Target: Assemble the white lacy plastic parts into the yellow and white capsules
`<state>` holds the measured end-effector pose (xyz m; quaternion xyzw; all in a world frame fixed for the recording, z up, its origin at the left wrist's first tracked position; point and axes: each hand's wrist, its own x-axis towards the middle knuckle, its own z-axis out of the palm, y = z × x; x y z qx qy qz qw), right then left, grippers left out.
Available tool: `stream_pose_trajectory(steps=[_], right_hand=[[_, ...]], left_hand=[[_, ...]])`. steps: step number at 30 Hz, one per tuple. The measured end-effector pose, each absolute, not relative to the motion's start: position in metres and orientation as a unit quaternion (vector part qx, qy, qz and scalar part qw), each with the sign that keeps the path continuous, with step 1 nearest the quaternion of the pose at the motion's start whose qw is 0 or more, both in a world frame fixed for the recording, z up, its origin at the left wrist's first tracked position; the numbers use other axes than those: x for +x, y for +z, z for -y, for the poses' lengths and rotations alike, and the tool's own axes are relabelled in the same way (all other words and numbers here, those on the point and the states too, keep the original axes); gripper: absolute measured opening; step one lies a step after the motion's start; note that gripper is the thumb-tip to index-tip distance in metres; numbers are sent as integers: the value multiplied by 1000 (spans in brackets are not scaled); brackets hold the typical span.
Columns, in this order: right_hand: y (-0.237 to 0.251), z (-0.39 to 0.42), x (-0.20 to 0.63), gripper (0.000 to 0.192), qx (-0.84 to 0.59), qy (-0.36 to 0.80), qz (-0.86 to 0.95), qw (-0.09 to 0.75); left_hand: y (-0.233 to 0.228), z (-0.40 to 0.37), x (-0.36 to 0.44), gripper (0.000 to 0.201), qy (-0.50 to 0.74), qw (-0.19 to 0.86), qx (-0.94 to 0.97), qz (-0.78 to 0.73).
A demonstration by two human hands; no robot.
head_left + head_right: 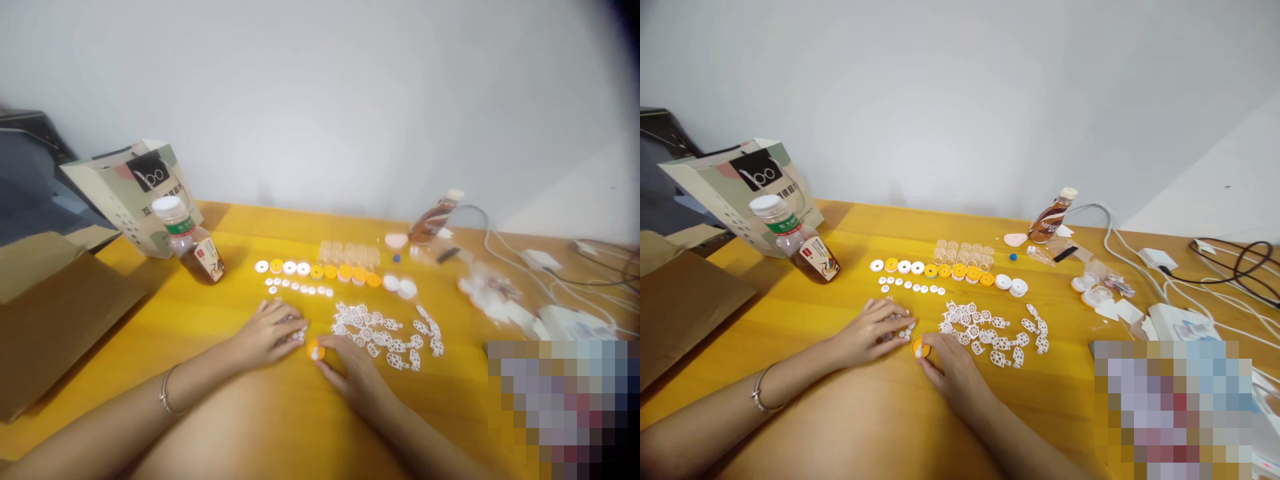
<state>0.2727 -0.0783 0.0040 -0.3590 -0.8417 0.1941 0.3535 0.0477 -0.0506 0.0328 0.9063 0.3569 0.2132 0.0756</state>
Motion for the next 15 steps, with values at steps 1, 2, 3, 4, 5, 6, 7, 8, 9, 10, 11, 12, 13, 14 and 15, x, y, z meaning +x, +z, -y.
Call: stream_pose_trajectory(steps=[1,2,3,4,5,6,7,8,9,10,11,12,13,14,15], right_hand=[[4,78,273,27,-360,194,841,354],[4,78,272,27,-360,194,841,355],[4,78,272,27,-360,194,840,355],[4,78,273,26,-360,195,840,355],[4,78,273,26,-359,196,841,355],[4,78,273,25,-358,197,841,355],[3,78,273,25,-358,200,841,353],[3,78,273,25,-358,202,841,352],[3,78,273,26,-357,204,841,351],[3,79,273,27,-356,206,842,349],[3,79,273,27,-356,207,842,348],[2,79,273,27,-354,208,843,348],[2,79,273,27,-353,208,843,349],[2,79,273,27,-352,208,843,349],[2,79,273,26,-352,209,844,348]], left_hand=[[31,51,49,27,214,65,907,-358],[28,51,50,26,215,56,906,-359],[26,50,51,24,217,50,906,-360],[24,50,51,23,220,46,905,-362],[23,49,51,22,223,44,903,-364],[21,49,51,22,226,44,902,-366],[20,49,50,21,229,45,900,-367],[20,48,50,20,230,48,899,-369],[19,48,49,19,231,51,898,-371],[19,48,49,19,231,54,897,-372],[19,48,49,18,231,56,897,-374],[19,48,49,18,230,56,897,-374],[19,48,49,17,228,53,897,-374],[19,48,49,17,225,48,899,-373],[19,49,49,17,222,40,901,-371]])
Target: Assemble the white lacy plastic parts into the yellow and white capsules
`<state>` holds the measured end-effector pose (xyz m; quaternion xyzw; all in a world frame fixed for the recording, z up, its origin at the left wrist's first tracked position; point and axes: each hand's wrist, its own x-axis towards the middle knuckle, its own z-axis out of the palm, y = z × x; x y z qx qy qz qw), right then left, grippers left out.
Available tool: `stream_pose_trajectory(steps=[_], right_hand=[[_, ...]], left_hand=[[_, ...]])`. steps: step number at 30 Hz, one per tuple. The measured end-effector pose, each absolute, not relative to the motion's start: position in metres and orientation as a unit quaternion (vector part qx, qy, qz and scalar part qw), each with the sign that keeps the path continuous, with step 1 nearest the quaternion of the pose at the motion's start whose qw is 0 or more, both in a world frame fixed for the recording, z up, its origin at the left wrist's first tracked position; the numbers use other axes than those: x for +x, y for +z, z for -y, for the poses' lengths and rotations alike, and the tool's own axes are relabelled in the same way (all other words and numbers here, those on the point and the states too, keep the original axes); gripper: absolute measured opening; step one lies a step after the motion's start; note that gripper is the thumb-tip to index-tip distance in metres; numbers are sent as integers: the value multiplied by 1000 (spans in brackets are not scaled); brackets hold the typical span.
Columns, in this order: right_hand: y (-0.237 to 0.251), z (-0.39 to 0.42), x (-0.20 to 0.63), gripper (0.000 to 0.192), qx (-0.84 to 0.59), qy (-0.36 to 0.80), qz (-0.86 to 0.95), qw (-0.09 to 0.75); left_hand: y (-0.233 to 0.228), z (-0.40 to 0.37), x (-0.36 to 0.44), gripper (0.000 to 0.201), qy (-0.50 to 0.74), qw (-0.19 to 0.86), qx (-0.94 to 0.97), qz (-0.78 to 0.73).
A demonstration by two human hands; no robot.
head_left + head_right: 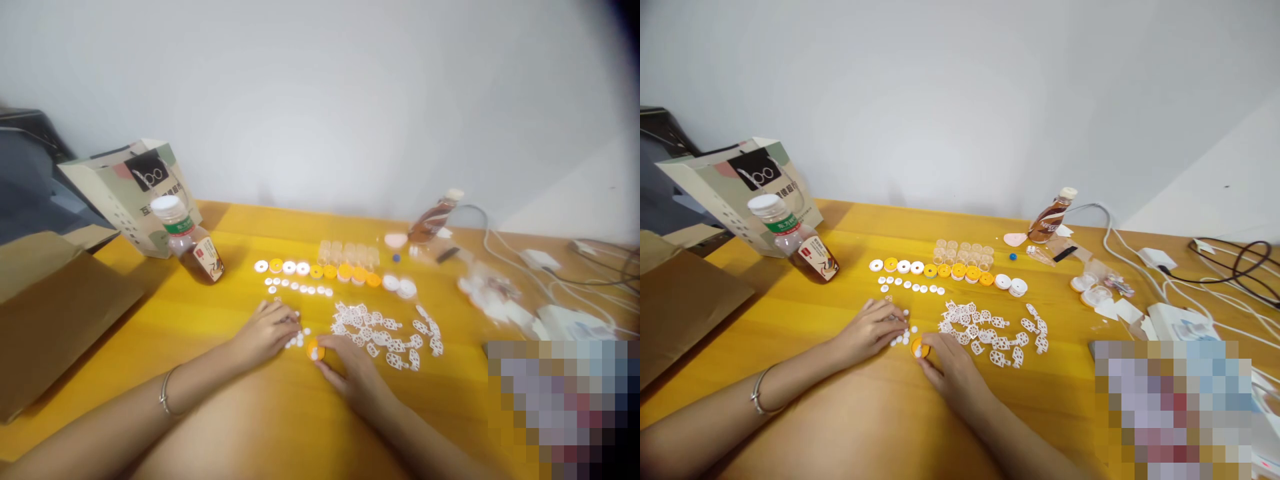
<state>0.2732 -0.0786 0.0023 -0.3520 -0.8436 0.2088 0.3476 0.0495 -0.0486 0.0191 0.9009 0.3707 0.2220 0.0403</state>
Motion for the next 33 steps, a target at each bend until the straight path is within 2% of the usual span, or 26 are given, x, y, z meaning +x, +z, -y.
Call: stream_pose_trajectory(steps=[5,9,16,24,33], right_hand=[[3,79,273,26,-360,210,842,342],[3,80,273,26,-362,203,843,344],[-4,81,275,30,-361,222,849,315],[-5,82,274,33,-369,226,849,303],[-5,81,274,30,-372,237,847,296]], left_hand=[[19,47,50,14,222,-14,914,-339],[17,44,50,8,270,-34,908,-318],[18,53,61,8,313,31,902,-296],[16,56,67,8,290,-22,925,-245],[17,55,65,10,273,5,930,-244]])
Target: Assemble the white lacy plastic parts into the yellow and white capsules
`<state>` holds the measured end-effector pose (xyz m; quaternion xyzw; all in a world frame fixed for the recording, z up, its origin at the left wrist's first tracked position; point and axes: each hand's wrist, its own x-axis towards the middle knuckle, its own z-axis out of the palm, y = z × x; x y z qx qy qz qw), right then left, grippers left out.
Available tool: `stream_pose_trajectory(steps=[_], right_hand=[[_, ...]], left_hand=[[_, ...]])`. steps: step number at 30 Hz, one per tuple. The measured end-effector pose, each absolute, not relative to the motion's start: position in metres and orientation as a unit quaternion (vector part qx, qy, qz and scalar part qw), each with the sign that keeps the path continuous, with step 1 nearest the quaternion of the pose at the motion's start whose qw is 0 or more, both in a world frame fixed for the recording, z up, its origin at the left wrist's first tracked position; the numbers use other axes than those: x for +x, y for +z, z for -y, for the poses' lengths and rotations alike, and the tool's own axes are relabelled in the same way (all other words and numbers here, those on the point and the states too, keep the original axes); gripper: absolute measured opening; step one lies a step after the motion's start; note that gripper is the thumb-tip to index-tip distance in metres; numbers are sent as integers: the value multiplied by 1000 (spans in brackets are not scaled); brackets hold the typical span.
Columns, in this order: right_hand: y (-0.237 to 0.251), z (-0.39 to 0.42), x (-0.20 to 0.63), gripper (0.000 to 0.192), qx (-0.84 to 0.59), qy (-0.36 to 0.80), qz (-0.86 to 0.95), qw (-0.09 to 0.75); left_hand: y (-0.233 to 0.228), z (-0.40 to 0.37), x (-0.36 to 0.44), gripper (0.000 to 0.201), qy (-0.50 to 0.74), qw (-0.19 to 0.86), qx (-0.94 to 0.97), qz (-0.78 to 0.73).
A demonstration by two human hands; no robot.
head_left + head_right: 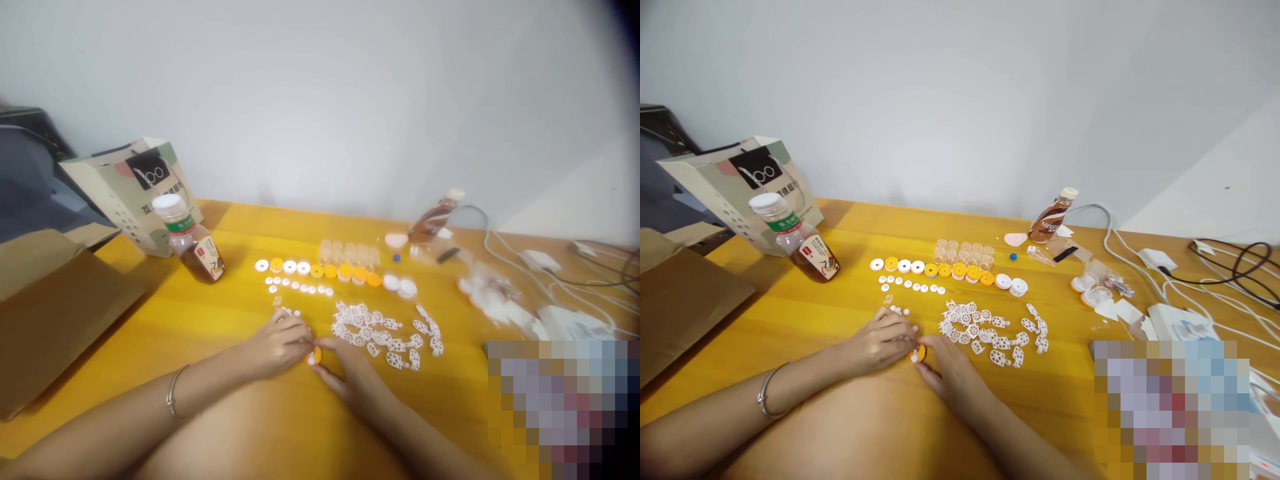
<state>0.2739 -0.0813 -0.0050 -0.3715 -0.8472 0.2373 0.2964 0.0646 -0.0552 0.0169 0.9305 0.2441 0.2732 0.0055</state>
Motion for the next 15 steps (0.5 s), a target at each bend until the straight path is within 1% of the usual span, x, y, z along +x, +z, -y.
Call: stream_pose_trajectory(steps=[6,11,15], right_hand=[[-6,81,274,27,-369,242,845,303],[-3,80,273,23,-330,250,852,321],[-1,79,272,23,-323,247,850,334]], left_hand=[[18,55,64,11,258,17,936,-241],[19,55,63,11,251,27,936,-244],[23,55,61,11,243,35,940,-239]])
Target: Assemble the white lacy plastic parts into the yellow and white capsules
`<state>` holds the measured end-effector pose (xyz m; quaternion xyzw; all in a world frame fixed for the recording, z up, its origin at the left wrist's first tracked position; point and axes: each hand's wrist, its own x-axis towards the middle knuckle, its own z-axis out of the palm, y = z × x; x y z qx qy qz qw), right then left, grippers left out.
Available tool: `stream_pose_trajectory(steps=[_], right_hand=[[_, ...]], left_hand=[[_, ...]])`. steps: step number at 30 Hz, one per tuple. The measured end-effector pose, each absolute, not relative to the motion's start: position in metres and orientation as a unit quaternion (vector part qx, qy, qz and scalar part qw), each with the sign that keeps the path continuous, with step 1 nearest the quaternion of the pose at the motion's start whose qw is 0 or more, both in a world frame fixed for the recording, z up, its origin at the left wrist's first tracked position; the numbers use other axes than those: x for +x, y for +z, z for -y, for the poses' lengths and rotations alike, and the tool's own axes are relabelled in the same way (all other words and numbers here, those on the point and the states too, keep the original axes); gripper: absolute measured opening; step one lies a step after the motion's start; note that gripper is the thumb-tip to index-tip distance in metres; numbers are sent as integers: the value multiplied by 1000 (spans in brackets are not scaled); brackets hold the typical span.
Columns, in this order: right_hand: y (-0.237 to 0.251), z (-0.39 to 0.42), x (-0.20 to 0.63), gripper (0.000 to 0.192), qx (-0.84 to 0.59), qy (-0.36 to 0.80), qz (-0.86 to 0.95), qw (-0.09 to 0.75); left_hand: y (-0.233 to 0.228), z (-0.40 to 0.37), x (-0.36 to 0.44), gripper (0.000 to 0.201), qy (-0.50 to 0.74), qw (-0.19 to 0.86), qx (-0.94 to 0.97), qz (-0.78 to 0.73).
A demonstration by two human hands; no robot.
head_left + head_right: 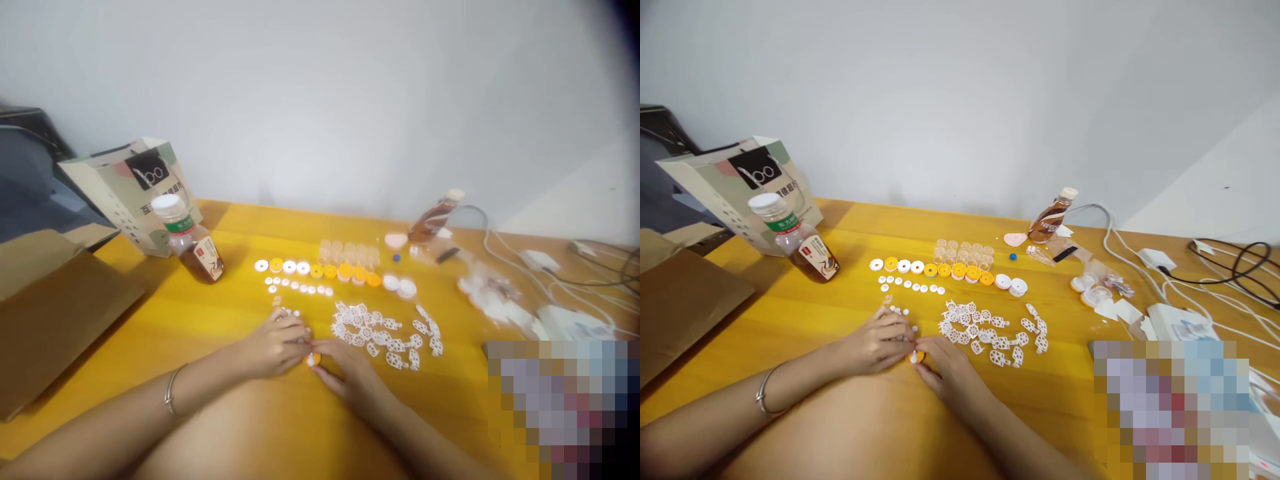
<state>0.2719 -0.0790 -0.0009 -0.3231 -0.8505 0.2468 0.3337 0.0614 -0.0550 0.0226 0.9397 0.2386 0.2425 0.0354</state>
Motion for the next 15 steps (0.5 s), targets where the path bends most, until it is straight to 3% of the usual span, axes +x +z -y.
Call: stream_pose_trajectory(steps=[15], right_hand=[[1,78,272,20,-308,251,856,332]], left_hand=[[24,56,59,15,227,40,945,-233]])
